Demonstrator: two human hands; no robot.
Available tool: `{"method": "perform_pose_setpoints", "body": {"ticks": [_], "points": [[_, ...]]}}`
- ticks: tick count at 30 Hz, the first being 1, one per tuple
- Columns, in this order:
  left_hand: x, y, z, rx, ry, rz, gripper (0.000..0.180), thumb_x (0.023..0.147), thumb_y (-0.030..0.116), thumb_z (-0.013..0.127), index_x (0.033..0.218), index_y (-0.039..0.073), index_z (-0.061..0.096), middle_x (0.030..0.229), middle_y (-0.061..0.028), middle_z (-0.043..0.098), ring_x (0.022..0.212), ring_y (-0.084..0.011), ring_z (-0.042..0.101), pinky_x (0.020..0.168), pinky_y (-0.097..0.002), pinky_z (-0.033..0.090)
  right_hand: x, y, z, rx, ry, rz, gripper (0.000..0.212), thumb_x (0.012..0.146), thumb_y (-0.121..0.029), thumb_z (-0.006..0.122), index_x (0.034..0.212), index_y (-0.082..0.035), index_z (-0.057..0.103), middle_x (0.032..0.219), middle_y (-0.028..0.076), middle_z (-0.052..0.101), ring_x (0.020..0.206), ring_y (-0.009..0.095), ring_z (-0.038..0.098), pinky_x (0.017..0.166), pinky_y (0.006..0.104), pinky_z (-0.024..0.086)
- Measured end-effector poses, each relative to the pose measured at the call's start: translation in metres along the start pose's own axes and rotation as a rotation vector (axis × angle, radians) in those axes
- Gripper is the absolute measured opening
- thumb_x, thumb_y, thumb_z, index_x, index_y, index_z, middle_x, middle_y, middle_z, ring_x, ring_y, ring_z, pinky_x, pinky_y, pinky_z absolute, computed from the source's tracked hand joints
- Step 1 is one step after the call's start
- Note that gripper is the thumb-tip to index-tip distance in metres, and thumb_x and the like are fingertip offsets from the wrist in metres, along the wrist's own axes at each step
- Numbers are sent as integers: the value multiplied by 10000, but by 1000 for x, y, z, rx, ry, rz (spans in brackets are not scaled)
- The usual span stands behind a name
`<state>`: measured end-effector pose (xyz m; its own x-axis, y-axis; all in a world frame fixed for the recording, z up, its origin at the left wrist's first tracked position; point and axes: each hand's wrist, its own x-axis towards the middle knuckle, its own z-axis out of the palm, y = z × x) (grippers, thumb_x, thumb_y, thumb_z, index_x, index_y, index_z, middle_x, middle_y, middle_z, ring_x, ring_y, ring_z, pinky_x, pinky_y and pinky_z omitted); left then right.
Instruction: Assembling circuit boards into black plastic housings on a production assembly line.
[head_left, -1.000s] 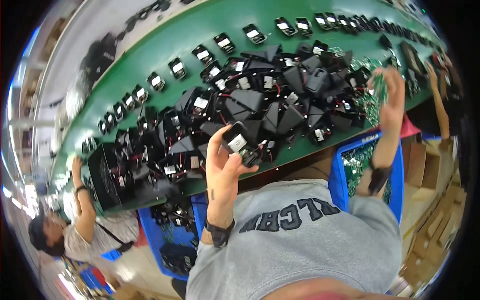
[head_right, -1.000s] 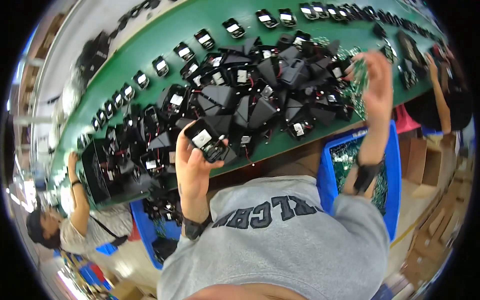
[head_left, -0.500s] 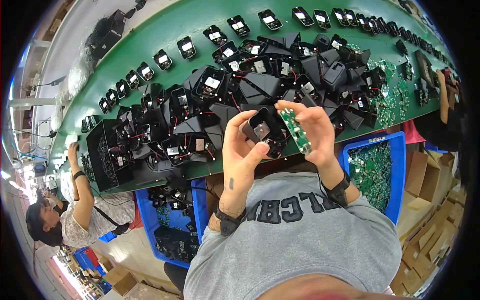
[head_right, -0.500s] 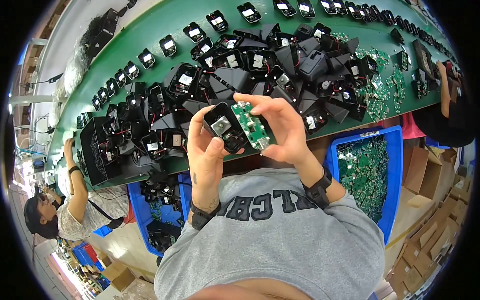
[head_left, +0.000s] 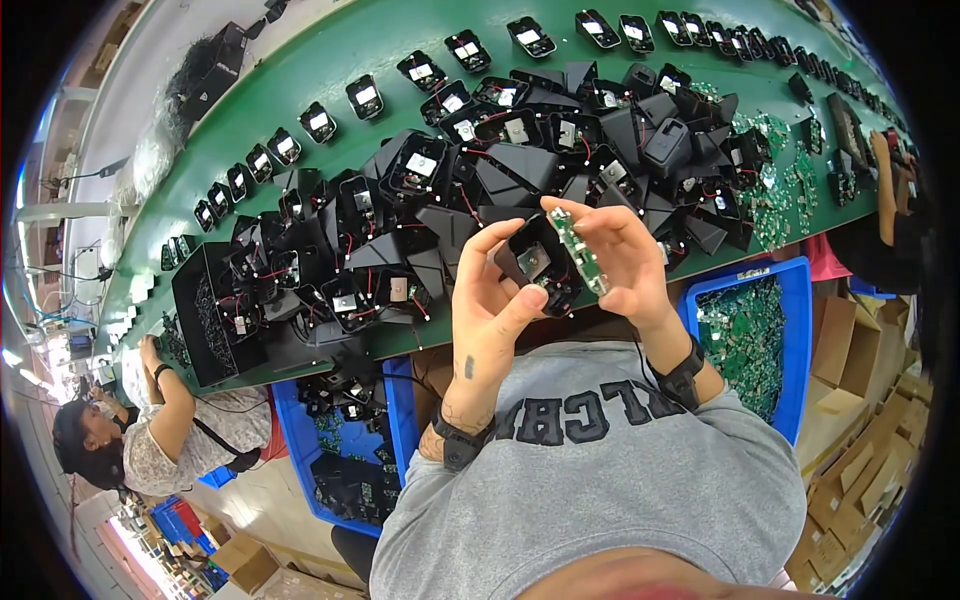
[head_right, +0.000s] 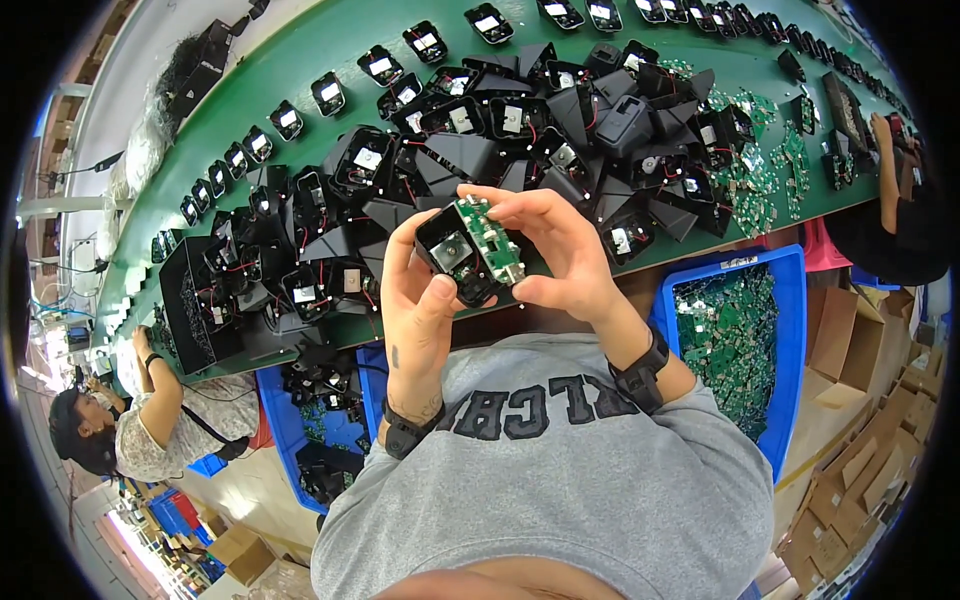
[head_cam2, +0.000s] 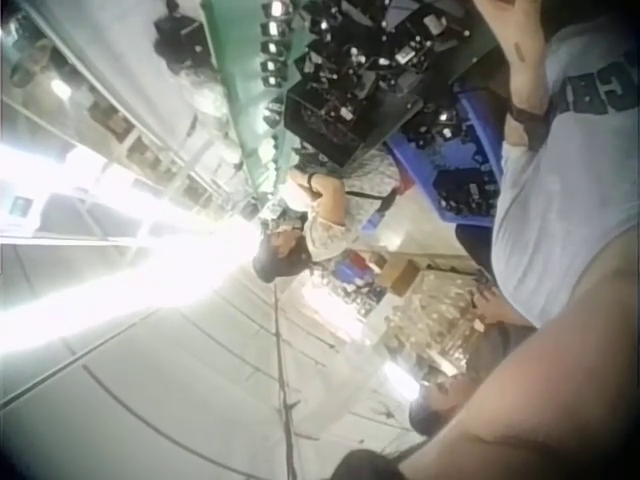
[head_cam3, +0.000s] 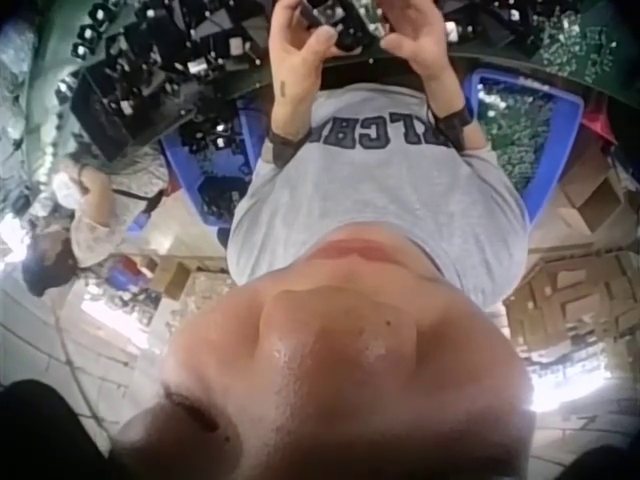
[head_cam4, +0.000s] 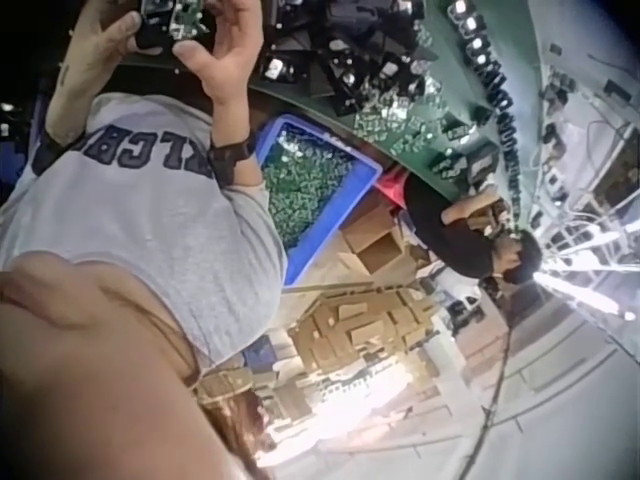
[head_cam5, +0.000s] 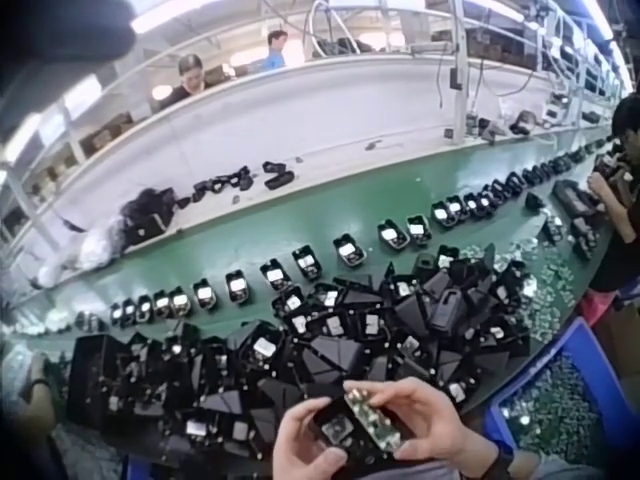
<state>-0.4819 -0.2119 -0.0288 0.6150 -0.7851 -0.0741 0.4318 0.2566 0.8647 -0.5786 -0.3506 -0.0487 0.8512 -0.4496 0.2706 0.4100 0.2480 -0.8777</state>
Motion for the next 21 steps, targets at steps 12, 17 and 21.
{"method": "perform_pose_setpoints", "body": {"ticks": [12,17,21], "points": [[-2,4,2,-107,-34,-56,598,811,97,679,1334,50,391,1162,-127,533,1039,-200,582,792,-331,573,4,-11,-12,-442,-213,-158,545,699,-272,745,1143,-21,554,1349,267,458,1250,350,451,1021,451,345],[-2,10,1,-158,-36,-127,579,854,61,574,1386,56,345,1212,-152,530,1067,-222,579,839,-395,562,12,-23,-9,-748,-276,-291,489,664,-180,716,1126,-65,604,1344,204,492,1253,388,431,1035,469,323],[-1,7,1,-195,-34,-122,592,839,57,588,1382,63,353,1194,-121,517,1059,-209,573,830,-380,565,15,-38,2,-955,-253,-318,456,650,-177,719,1090,-88,641,1281,202,540,1241,386,447,1035,475,325]]}}
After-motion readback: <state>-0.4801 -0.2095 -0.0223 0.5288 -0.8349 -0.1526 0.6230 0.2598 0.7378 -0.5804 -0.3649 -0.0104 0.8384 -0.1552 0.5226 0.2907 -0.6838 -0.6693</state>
